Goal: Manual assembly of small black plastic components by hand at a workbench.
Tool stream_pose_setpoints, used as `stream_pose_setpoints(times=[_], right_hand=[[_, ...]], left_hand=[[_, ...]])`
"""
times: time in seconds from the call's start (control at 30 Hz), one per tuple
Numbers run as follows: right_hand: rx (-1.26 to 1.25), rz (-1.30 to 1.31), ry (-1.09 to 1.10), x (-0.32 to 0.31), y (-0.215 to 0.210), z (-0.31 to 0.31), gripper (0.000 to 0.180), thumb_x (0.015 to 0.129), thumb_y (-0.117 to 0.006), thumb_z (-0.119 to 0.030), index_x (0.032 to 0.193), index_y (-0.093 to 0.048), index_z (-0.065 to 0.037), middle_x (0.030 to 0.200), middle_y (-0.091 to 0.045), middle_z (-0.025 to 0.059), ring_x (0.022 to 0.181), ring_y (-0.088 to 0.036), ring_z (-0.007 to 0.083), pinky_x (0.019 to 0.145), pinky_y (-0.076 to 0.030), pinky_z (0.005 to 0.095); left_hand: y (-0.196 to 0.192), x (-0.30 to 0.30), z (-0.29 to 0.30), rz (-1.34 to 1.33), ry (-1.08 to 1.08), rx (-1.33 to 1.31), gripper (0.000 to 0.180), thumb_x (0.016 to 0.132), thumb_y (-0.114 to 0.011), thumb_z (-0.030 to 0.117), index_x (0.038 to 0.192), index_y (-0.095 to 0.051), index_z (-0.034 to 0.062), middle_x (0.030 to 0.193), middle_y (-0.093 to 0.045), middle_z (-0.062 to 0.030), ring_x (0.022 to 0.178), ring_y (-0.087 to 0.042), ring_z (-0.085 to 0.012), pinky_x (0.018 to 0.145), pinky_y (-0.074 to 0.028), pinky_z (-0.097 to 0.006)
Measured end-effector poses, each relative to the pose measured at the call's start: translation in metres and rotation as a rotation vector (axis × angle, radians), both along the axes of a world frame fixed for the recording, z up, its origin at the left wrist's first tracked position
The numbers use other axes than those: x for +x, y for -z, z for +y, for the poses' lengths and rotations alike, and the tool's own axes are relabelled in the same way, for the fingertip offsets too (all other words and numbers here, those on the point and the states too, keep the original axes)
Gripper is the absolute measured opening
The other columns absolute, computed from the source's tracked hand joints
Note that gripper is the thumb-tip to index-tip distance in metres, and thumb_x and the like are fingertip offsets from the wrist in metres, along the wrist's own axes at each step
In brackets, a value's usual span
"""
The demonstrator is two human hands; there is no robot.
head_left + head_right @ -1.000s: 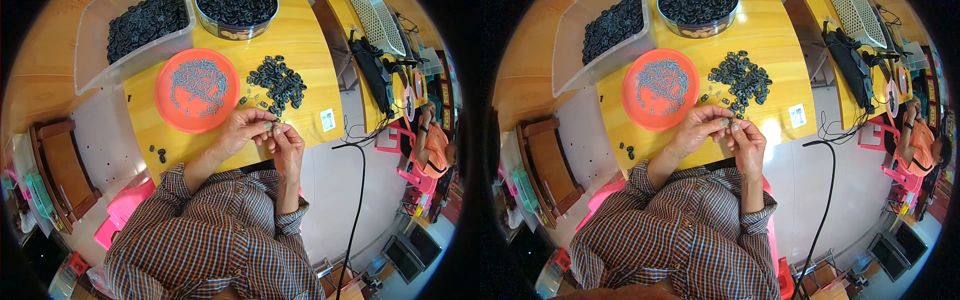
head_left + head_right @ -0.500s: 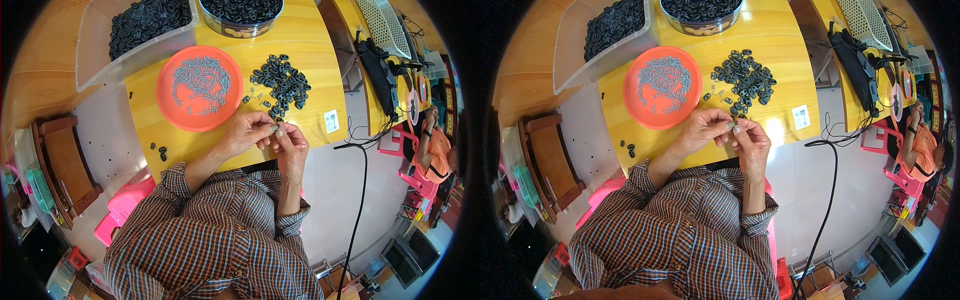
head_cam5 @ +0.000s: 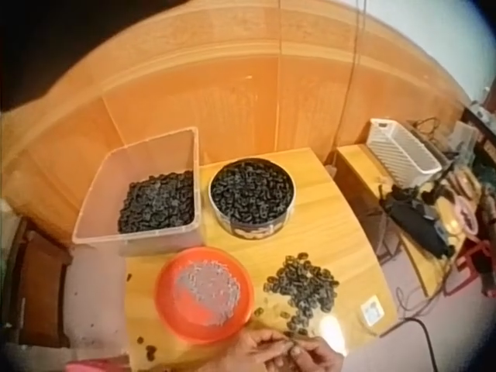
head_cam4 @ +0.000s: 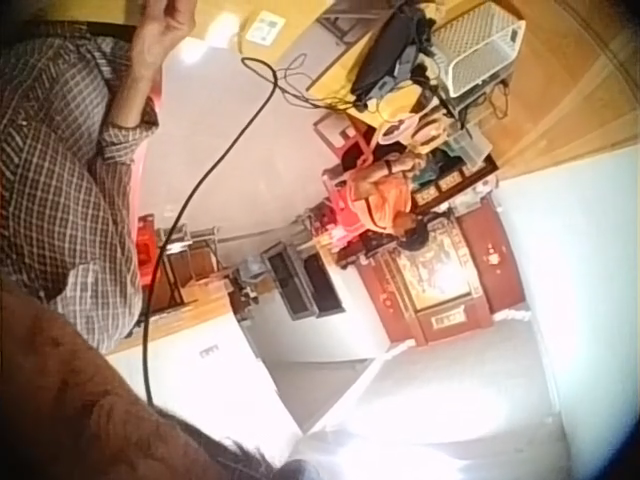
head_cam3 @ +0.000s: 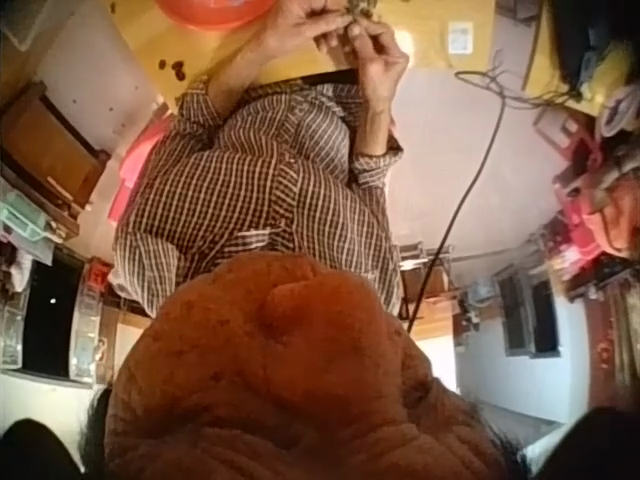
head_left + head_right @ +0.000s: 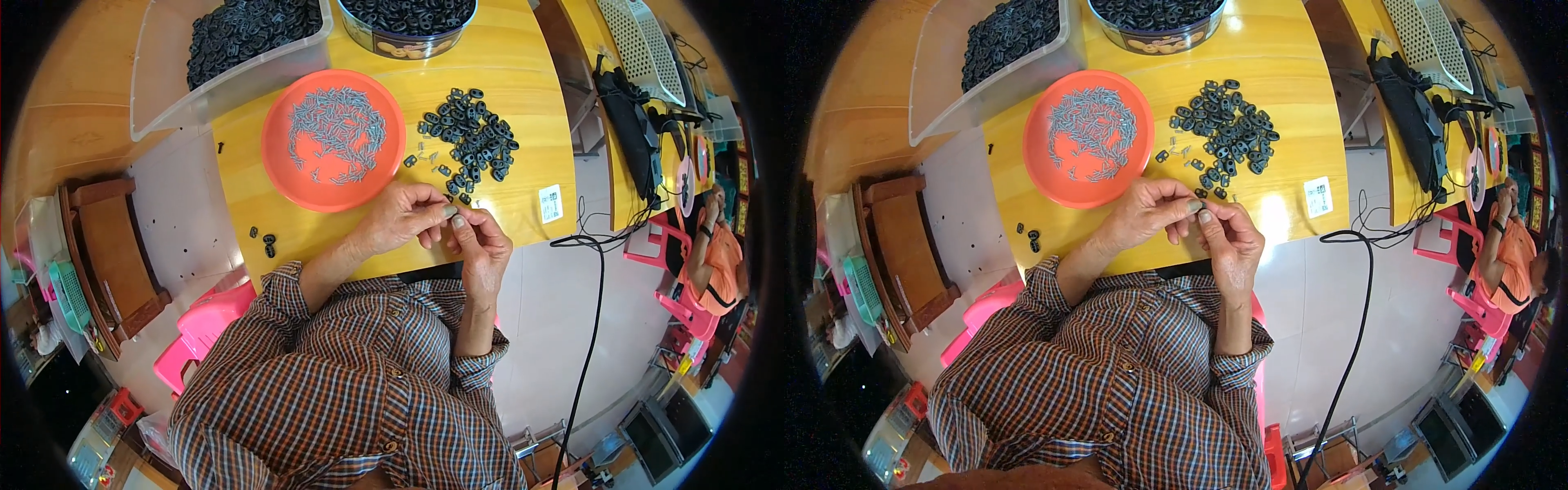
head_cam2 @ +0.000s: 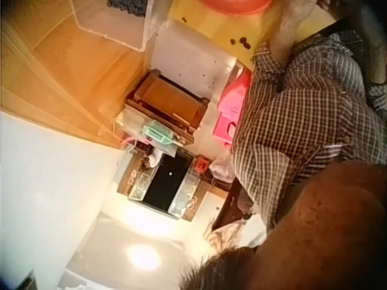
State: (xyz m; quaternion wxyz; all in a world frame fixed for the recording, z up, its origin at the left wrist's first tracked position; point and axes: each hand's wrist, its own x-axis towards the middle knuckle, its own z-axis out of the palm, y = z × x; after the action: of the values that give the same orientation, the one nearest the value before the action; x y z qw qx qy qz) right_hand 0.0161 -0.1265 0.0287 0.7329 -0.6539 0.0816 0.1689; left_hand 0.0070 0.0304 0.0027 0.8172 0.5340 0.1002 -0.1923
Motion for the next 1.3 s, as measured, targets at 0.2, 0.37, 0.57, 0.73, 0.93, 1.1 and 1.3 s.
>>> stream_pose_setpoints(times=[0.2,0.37,0.57,0.73,0.93,1.1,1.3], right_hand=[[-0.14,-0.054,-0.056,-0.001,0.008,-0.007,0.012,0.09,-0.059,-0.003,0.1,-0.064,0.0,0.082,-0.06,0.0002,0.06,-0.05,0.0053,0.055,-0.041,0.0184],[-0.284,-0.433,-0.099,0.005,0.005,-0.005,0.017,0.086,-0.062,0.0,0.103,-0.064,0.0,0.089,-0.059,0.0025,0.073,-0.054,0.0078,0.062,-0.044,0.0201],[-0.404,-0.615,-0.132,0.009,0.006,-0.006,0.018,0.082,-0.066,0.002,0.1,-0.066,-0.002,0.087,-0.058,0.0053,0.075,-0.054,0.0109,0.062,-0.044,0.0224],[-0.463,-0.65,-0.136,0.009,0.002,-0.006,0.011,0.08,-0.067,0.002,0.091,-0.065,-0.001,0.083,-0.059,0.0087,0.07,-0.057,0.0147,0.059,-0.047,0.025],[-0.412,-0.452,-0.153,0.004,0.004,-0.004,0.009,0.086,-0.061,-0.003,0.079,-0.056,0.0,0.071,-0.052,0.0009,0.059,-0.047,0.0062,0.051,-0.038,0.021],[-0.287,-0.234,-0.12,0.001,0.018,-0.002,0.013,0.09,-0.06,-0.009,0.08,-0.056,-0.003,0.065,-0.051,-0.0033,0.053,-0.046,0.0035,0.048,-0.036,0.0182],[-0.076,-0.05,-0.062,0.003,0.012,0.007,0.013,0.09,-0.061,-0.008,0.081,-0.057,-0.001,0.068,-0.051,-0.0041,0.058,-0.044,0.0022,0.049,-0.039,0.0177]], left_hand=[[-0.002,0.0,-0.003,0.034,-0.017,0.056,0.016,0.093,-0.056,0.013,0.095,-0.061,-0.0028,0.071,-0.061,-0.0043,0.058,-0.059,-0.0078,0.048,-0.049,-0.021],[-0.005,0.002,-0.002,0.053,-0.062,-0.003,0.019,0.094,-0.055,0.015,0.093,-0.061,-0.0028,0.074,-0.061,-0.0046,0.057,-0.058,-0.008,0.047,-0.049,-0.021],[-0.008,0.004,0.002,0.074,0.001,-0.044,0.02,0.094,-0.055,0.017,0.091,-0.06,-0.0016,0.07,-0.06,-0.0032,0.055,-0.057,-0.008,0.045,-0.047,-0.021],[-0.016,0.002,-0.002,0.02,-0.035,0.037,0.018,0.094,-0.055,0.016,0.092,-0.06,-0.0014,0.069,-0.06,-0.0025,0.056,-0.056,-0.0064,0.047,-0.047,-0.02],[-0.009,-0.002,-0.004,-0.08,-0.053,0.133,0.015,0.094,-0.055,0.013,0.095,-0.059,-0.001,0.07,-0.06,-0.002,0.057,-0.057,-0.0052,0.048,-0.046,-0.019],[-0.013,-0.003,-0.007,-0.078,-0.084,0.265,0.015,0.094,-0.054,0.013,0.095,-0.058,-0.0016,0.071,-0.06,-0.0019,0.057,-0.056,-0.0046,0.046,-0.046,-0.019],[-0.002,0.0,-0.01,-0.379,-0.244,0.663,0.008,0.087,-0.061,0.007,0.091,-0.06,-0.0003,0.073,-0.059,-0.0057,0.061,-0.057,-0.0147,0.052,-0.047,-0.026]])
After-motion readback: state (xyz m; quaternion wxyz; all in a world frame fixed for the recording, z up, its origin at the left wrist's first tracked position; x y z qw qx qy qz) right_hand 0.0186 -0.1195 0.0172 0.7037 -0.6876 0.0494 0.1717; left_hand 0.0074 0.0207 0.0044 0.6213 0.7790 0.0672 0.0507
